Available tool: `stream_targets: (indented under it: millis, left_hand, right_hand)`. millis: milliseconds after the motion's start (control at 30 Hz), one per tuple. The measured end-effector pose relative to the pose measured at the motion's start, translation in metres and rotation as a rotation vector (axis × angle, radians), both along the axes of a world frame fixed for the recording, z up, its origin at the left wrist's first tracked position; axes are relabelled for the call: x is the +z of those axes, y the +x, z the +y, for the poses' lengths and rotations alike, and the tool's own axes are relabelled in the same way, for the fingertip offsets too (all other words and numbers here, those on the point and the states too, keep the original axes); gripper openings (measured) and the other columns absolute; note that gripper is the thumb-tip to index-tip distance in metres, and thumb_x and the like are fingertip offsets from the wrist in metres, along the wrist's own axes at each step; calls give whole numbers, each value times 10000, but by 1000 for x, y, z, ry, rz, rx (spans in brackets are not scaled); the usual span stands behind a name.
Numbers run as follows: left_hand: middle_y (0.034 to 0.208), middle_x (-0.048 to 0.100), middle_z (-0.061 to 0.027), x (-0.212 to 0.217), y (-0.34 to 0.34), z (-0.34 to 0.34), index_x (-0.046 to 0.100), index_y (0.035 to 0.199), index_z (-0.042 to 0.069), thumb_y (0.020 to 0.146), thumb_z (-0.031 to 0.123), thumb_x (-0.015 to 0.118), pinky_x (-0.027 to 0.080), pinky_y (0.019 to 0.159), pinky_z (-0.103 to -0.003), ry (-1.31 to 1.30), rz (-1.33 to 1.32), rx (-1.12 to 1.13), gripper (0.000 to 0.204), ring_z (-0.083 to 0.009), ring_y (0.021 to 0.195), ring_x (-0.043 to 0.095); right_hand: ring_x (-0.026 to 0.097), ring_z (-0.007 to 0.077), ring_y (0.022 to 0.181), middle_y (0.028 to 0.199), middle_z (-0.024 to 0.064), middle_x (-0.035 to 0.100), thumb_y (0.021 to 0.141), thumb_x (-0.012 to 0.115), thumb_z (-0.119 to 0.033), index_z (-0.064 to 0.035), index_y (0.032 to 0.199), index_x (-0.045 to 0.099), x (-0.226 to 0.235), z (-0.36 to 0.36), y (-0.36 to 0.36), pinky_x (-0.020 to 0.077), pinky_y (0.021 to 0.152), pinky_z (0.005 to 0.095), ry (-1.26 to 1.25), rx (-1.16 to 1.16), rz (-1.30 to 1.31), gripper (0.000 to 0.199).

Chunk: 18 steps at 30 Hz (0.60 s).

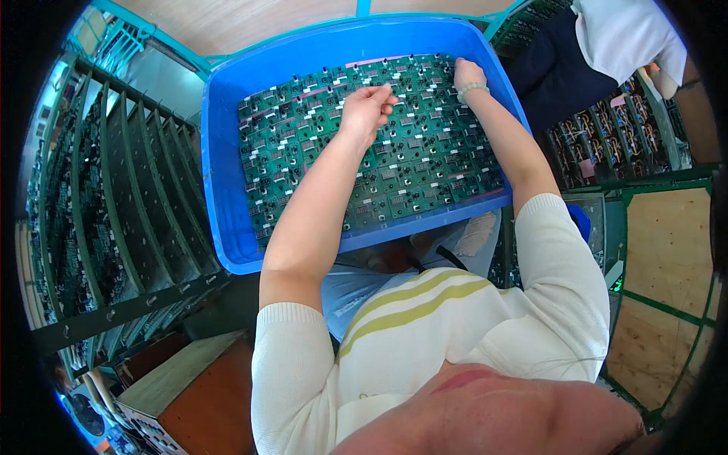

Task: The person takes small electronic components and attaches them onto circuit boards arranged inside a blue bin by hand.

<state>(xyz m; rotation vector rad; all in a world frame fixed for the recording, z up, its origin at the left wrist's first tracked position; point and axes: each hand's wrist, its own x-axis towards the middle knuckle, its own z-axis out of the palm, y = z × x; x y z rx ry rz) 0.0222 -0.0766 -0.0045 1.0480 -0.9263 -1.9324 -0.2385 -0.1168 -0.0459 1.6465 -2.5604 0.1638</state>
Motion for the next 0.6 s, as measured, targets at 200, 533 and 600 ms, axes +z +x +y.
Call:
stream_targets:
  millis: [200, 533, 600]
  left_hand:
    - [700, 542, -40, 2, -2, 2, 504, 857, 8, 801, 151, 537, 315, 376, -161, 8, -7, -15, 157, -61, 517, 432]
    - [698, 519, -28, 1, -3, 3, 505, 861, 9, 803, 145, 534, 301, 372, -161, 14, -10, -29, 151, -63, 526, 426]
    - [699, 518, -28, 0, -2, 3, 505, 863, 8, 803, 146, 534, 300, 373, -162, 14, -17, -31, 153, -62, 526, 425]
  right_hand:
    - [557, 335, 838, 879, 192, 570, 797, 372, -99, -42, 886, 535, -5, 1, 3, 462, 698, 417, -55, -42, -30, 195]
    - [550, 337, 860, 914, 183, 568, 784, 384, -86, -31, 836, 567, -13, -4, 2, 459, 714, 415, -34, -105, -50, 198]
    - [551, 335, 862, 921, 185, 567, 784, 387, -88, -32, 840, 576, -6, -2, 8, 459, 718, 412, 2, -95, -55, 205]
